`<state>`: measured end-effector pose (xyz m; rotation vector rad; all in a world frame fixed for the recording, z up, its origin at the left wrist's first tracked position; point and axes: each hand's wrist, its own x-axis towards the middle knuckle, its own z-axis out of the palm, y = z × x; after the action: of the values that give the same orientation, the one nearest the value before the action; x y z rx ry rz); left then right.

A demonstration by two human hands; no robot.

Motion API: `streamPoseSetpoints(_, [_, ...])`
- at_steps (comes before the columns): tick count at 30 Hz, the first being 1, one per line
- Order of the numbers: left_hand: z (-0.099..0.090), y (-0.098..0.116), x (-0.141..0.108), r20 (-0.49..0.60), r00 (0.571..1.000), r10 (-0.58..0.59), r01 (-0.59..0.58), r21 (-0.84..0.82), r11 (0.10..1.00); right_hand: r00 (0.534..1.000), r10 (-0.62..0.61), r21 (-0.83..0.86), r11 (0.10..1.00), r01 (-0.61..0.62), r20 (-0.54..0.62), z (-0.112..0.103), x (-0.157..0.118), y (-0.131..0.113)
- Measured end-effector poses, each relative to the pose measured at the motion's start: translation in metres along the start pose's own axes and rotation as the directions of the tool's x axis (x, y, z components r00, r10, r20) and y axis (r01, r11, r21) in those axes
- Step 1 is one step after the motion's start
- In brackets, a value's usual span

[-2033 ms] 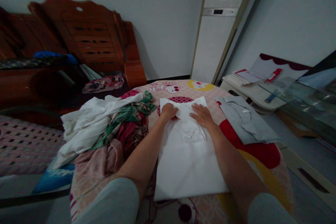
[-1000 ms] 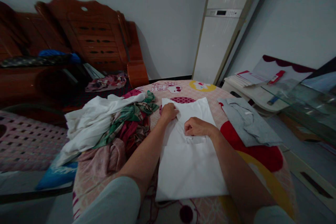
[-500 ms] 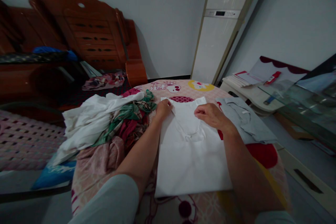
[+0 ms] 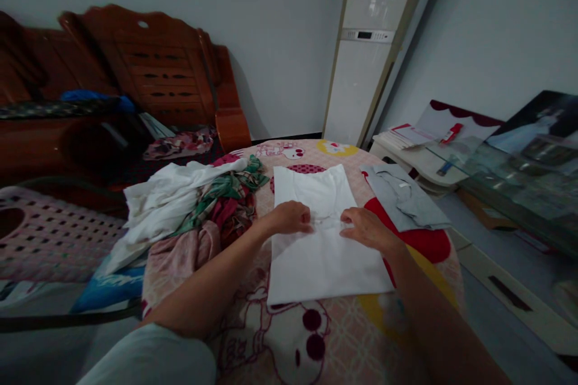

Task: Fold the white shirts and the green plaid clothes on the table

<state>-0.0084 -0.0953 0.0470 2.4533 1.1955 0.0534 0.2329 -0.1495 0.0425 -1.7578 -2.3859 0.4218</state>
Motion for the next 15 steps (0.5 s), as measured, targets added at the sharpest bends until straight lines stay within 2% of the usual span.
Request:
streamPoseSetpoints(3, [0.019,0.004,-0.012,-0.040,0.997,-0.066,0.068,0.071,0.995,1.000,-0.009,-0.029,1.000,0.009,0.014,0.005,0.001,-0.001])
streamPoseSetpoints(5, [0.024,0.008,-0.014,-0.038,0.994,-0.101,0.104,0.090,0.991,0.999,0.009,-0.052,0.999,-0.007,0.033,0.005,0.004,-0.003])
streamPoseSetpoints(10, [0.024,0.014,-0.014,0.001,0.989,-0.150,0.149,0.106,0.983,0.996,0.036,-0.070,0.997,-0.030,0.085,0.002,0.012,-0.005])
streamPoseSetpoints(15, [0.027,0.012,-0.016,-0.035,0.993,-0.114,0.116,0.042,0.992,0.994,0.004,-0.032,0.999,-0.001,0.105,-0.002,0.011,-0.007])
